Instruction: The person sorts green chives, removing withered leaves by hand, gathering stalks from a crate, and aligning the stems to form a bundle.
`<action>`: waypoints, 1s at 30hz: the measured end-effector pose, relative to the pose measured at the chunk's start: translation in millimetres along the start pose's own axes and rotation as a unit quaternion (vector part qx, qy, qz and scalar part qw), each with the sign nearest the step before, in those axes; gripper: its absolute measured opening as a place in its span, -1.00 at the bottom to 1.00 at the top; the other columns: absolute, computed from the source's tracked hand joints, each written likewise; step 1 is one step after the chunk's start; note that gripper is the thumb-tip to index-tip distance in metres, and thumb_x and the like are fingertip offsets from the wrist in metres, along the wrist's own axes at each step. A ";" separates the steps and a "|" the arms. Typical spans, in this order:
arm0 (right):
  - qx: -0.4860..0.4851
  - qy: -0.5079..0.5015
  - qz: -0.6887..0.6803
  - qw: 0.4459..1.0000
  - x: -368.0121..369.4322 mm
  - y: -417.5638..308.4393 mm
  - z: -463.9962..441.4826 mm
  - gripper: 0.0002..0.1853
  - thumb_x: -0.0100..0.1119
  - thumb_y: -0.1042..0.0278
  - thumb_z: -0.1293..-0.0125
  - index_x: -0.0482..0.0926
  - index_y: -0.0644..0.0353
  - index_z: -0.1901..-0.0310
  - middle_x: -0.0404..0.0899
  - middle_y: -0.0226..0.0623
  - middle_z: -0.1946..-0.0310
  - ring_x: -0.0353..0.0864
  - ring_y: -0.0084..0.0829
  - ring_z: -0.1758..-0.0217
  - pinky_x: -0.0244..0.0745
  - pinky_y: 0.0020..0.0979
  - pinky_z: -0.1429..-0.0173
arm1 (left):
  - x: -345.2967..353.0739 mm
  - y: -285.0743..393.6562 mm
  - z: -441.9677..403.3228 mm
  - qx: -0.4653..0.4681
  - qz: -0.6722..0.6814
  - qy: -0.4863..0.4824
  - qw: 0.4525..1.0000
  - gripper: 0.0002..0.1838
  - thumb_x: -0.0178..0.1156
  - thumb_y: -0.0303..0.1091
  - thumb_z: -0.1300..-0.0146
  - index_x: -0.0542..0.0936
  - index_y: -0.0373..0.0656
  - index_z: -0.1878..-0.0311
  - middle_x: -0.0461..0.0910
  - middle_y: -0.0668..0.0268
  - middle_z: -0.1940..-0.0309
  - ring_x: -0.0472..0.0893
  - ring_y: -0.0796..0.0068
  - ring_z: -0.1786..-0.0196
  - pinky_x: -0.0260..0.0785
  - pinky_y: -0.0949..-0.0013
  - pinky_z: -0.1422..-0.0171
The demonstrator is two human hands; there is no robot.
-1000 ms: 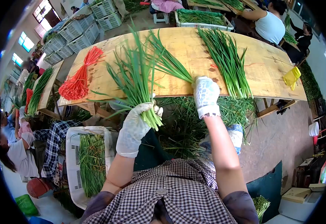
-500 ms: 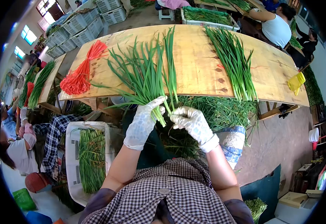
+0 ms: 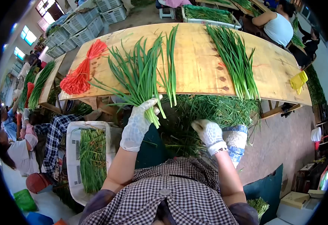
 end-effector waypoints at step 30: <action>-0.007 0.170 -0.030 0.985 -17.1 -81.5 -33.7 -0.54 0.16 -0.11 -0.26 0.65 0.20 0.19 0.66 -0.08 0.38 0.67 -0.14 0.39 0.55 -0.23 0.30 | -1.4 33.7 19.0 0.122 0.077 -0.048 0.988 -0.69 0.23 -0.56 -0.15 0.46 -0.39 0.03 0.60 0.11 0.22 0.54 0.42 0.39 0.42 0.40 0.31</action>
Point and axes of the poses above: each hand's wrist, its own z-axis away from the middle knuckle, its own x-axis out of the palm, y = z × x, the point moved 1 cm from there along -z, towards the middle knuckle
